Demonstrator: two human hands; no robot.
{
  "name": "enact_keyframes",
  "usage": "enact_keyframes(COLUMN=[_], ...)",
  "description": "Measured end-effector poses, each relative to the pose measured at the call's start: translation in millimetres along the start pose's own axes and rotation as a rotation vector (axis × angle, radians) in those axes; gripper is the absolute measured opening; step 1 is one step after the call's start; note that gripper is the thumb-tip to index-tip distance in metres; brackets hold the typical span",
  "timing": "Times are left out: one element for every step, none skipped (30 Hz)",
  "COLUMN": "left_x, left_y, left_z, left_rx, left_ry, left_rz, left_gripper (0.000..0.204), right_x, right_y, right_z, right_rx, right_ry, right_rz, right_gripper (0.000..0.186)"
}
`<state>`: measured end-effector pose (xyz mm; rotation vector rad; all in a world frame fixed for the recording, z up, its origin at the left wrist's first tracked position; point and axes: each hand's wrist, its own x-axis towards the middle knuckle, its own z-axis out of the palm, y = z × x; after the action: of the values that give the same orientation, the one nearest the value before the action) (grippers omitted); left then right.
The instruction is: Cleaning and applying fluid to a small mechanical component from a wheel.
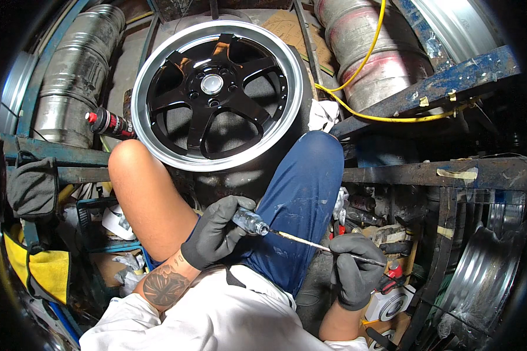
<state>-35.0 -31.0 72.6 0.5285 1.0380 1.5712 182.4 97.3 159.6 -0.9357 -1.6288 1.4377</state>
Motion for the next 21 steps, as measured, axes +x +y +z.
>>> enact_keyframes(left_x=[0.5,1.3,1.8,2.1,2.3,2.3,2.5,2.6,2.6,2.5,2.5,2.5,2.5,2.4,2.4,2.0,1.4,1.2,1.3,1.6,1.5], left_y=[-0.7,-1.8,-2.9,-4.5,-6.5,-8.9,-10.9,-12.8,-13.0,-12.1,-10.9,-9.2,-7.5,-5.9,-5.1,-5.3,-5.4,-5.4,-4.1,-1.5,-0.1], left_z=[-0.5,-1.5,-2.6,-4.0,-5.7,-7.4,-8.8,-10.0,-10.3,-9.8,-9.0,-8.2,-7.8,-7.4,-7.3,-6.9,-5.7,-5.1,-4.6,-3.7,-3.5], left_rx=[0.0,-0.217,-0.433,-0.432,-0.435,-0.44,-0.44,-0.406,-0.372,-0.372,-0.399,-0.427,-0.428,-0.334,-0.241,-0.241,-0.27,-0.299,-0.3,-0.365,-0.428], left_ry=[0.0,0.022,0.045,0.045,0.042,0.041,0.044,0.042,0.04,0.044,0.039,0.035,0.038,0.032,0.027,0.029,0.048,0.067,0.068,0.074,0.081], left_rz=[0.0,-0.099,-0.197,-0.197,-0.206,-0.214,-0.213,-0.2,-0.188,-0.185,-0.184,-0.183,-0.18,-0.147,-0.115,-0.113,-0.136,-0.16,-0.159,-0.187,-0.216], left_gripper=[0.034,0.036,0.037,0.037,0.038,0.039,0.039,0.039,0.039,0.039,0.039,0.039,0.039,0.039,0.039,0.039,0.04,0.04,0.04,0.04,0.04], right_x=[-0.4,-0.1,0.6,1.3,1.0,1.0,1.2,1.8,2.7,3.4,3.4,2.9,2.4,2.2,2.1,1.9,1.7,1.5,1.5,1.7,2.2], right_y=[-0.6,2.0,6.4,8.5,7.0,4.0,2.5,2.8,3.0,3.1,3.2,3.1,2.9,2.0,0.8,0.1,0.1,1.3,2.2,2.7,3.2], right_z=[-0.1,-0.5,-0.5,-0.3,-0.8,-0.5,0.0,0.1,-0.1,0.2,0.7,1.1,1.5,2.1,2.7,3.1,2.7,1.8,0.9,-0.4,-1.4], right_rx=[-0.013,-0.013,-0.037,-0.061,-0.06,-0.074,-0.087,-0.086,-0.107,-0.127,-0.125,-0.111,-0.098,-0.097,-0.092,-0.088,-0.087,-0.076,-0.065,-0.066,-0.081], right_ry=[0.005,0.005,-0.012,-0.03,-0.03,-0.031,-0.031,-0.035,-0.033,-0.031,-0.036,-0.03,-0.023,-0.027,-0.035,-0.043,-0.045,-0.056,-0.066,-0.067,-0.091], right_rz=[0.016,0.016,-0.031,-0.077,-0.078,-0.043,-0.009,-0.009,-0.051,-0.094,-0.095,-0.098,-0.102,-0.103,-0.091,-0.08,-0.081,-0.099,-0.116,-0.116,-0.131], right_gripper=[0.018,0.018,0.018,0.018,0.018,0.018,0.018,0.018,0.018,0.018,0.018,0.018,0.018,0.018,0.018,0.018,0.018,0.018,0.019,0.019,0.019])
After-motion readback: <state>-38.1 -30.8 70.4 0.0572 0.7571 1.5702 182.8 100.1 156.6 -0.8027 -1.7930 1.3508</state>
